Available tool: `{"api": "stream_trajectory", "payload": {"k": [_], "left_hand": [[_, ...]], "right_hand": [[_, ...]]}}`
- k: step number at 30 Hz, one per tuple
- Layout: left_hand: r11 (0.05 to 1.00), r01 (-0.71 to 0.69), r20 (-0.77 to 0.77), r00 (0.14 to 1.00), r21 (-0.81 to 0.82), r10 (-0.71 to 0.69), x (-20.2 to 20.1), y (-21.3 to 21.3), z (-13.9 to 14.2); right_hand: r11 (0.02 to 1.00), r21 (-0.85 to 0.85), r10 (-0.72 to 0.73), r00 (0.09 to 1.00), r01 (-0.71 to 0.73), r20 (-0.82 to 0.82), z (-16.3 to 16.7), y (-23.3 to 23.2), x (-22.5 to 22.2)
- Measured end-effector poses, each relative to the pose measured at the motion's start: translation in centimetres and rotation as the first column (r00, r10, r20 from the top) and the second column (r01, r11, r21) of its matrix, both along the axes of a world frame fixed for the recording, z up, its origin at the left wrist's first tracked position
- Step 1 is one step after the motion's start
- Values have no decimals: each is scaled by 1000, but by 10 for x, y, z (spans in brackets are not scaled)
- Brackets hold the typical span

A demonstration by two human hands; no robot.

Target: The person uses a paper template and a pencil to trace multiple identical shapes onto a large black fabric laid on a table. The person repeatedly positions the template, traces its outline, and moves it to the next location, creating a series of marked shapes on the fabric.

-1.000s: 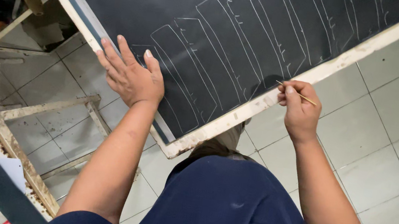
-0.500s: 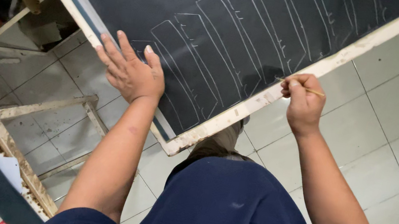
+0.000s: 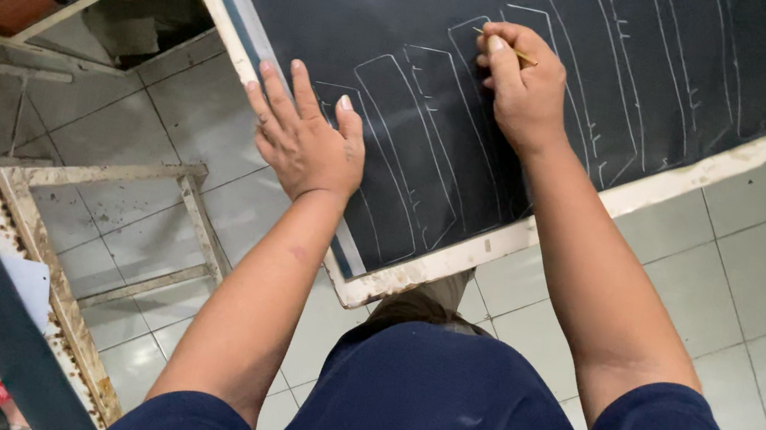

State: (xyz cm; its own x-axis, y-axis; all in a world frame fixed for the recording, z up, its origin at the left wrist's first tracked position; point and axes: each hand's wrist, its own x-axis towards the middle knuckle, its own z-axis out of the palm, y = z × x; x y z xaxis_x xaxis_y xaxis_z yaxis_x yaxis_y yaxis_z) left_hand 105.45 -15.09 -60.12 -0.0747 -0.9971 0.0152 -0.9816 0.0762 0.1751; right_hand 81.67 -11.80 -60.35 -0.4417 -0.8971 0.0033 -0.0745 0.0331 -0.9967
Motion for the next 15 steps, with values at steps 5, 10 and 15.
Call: {"api": "stream_trajectory", "payload": {"k": [5,10,15], "left_hand": [[1000,-7,8,1000,2,7,2,-1,-5],[1000,-9,8,1000,3,9,2,-1,-3],[1000,-10,3,1000,-9,10,1,0,0]], "right_hand": [[999,30,-33,994,36,-107,-2,-6,4],[995,100,-10,994,20,-105,-2,0,1],[1000,-11,1,989,1,150,-2,48,1]]}}
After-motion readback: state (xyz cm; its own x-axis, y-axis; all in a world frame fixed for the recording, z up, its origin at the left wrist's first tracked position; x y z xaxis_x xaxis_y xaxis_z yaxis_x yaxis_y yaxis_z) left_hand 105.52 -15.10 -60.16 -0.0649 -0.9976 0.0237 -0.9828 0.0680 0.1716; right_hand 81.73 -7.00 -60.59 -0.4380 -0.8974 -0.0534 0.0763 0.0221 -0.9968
